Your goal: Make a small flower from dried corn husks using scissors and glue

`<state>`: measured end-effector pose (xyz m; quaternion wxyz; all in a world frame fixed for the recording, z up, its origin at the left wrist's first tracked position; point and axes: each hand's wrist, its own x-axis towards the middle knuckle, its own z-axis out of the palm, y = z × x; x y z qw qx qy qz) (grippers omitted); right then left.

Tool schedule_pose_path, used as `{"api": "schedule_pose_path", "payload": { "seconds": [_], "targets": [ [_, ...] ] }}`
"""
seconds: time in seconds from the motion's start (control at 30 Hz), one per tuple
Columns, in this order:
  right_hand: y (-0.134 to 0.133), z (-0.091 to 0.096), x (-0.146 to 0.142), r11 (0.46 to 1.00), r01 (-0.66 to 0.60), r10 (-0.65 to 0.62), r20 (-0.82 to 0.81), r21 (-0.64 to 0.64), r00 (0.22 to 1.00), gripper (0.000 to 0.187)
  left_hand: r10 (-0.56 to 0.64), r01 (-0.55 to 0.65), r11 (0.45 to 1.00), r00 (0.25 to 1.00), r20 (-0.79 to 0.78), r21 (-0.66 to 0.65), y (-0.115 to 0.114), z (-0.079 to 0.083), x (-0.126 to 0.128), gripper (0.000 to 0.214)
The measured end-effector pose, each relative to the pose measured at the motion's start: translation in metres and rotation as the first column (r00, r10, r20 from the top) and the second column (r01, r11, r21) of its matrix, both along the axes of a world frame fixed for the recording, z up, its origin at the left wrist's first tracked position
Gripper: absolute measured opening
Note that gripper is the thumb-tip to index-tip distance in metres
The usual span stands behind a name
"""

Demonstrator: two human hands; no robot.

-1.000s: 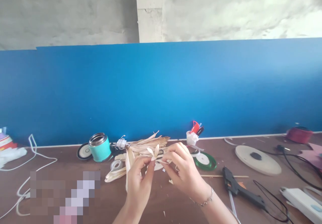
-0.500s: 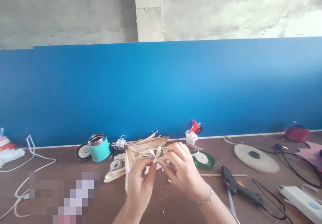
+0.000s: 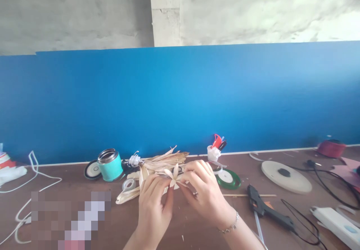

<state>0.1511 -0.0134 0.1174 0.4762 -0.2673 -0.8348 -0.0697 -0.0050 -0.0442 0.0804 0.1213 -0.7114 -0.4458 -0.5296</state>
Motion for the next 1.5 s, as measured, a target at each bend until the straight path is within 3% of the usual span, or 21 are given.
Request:
{"api": "schedule_pose_path", "payload": {
  "seconds": [0.23, 0.67, 0.9, 1.27, 1.5],
  "targets": [
    [-0.002, -0.001, 0.0, 1.0, 0.001, -0.001, 0.028, -0.012, 1.0, 0.013, 0.059, -0.055, 0.997, 0.996, -0.067, 0.055, -0.002, 0.0, -0.002, 0.021],
    [-0.006, 0.006, 0.002, 1.0, -0.026, 0.026, 0.031, 0.016, 0.999, 0.015, -0.021, 0.023, 0.999, 0.998, -0.056, 0.036, -0.008, 0.011, -0.006, 0.032],
    [-0.004, 0.007, 0.002, 0.999, -0.041, 0.042, 0.046, -0.007, 0.998, 0.014, -0.097, 0.097, 0.995, 0.995, -0.014, 0.012, -0.001, 0.011, -0.009, 0.018],
    [-0.009, 0.002, -0.003, 1.0, -0.023, 0.023, 0.017, 0.014, 1.0, 0.014, 0.022, -0.018, 0.99, 0.999, -0.033, 0.138, -0.002, 0.003, -0.006, 0.028],
    [-0.014, 0.001, -0.007, 0.998, -0.015, 0.016, -0.024, 0.054, 1.0, 0.015, 0.02, -0.028, 0.978, 0.999, 0.041, 0.205, -0.002, -0.003, -0.004, 0.025]
  ]
}}
